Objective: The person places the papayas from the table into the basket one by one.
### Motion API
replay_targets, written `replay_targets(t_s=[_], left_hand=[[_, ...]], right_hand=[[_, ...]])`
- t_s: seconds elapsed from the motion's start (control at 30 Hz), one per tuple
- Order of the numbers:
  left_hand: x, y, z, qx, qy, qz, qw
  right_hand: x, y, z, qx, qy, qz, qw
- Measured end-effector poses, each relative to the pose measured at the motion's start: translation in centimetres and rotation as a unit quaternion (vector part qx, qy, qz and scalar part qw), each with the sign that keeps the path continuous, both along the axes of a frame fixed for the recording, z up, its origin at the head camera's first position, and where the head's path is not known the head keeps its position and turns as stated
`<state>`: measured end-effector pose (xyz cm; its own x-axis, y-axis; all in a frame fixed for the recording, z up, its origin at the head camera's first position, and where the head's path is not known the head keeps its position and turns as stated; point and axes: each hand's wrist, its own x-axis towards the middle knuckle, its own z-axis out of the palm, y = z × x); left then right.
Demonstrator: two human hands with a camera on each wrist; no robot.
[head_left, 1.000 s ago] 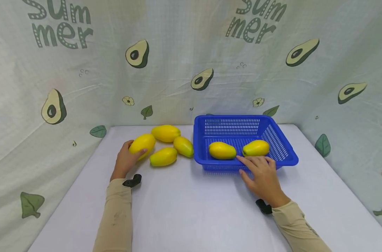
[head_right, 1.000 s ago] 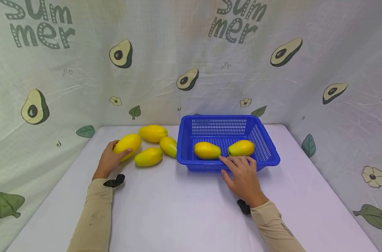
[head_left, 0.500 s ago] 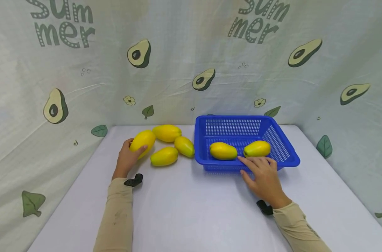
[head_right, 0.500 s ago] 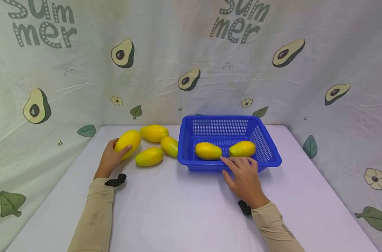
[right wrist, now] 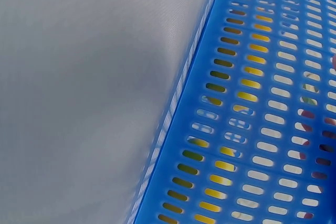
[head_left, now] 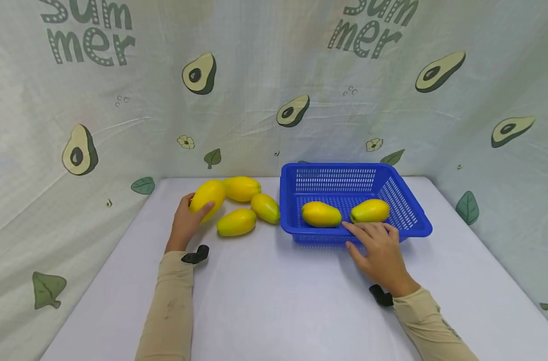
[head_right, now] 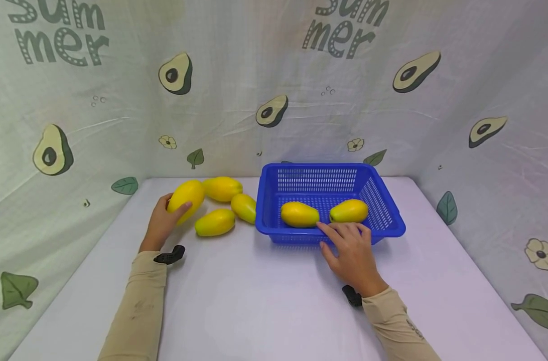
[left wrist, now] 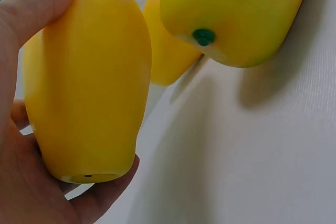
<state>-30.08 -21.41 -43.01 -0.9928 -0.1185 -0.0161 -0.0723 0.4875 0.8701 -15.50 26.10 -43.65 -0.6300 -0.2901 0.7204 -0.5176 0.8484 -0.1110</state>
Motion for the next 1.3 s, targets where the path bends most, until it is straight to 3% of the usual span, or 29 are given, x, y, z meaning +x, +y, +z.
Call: replay_targets(t_s=[0.67, 1.0, 1.3], left_hand=[[-0.3, 0.6, 0.6, 0.009, 0.009, -0.019, 0.9997], [-0.1, 1.5, 2.1, -0.007, 0.052, -0.051, 0.9973], [0.5, 2.9, 2.9, -0.009, 0.059, -0.073, 0.9955]], right_hand=[[-0.3, 0.0, -0.2, -0.001, -0.009, -0.004, 1.0], [-0.1, 0.1, -0.2, -0.003, -0.009, -0.008, 1.0], [-0.2, 0.0, -0.2, -0.003, -0.007, -0.005, 1.0]])
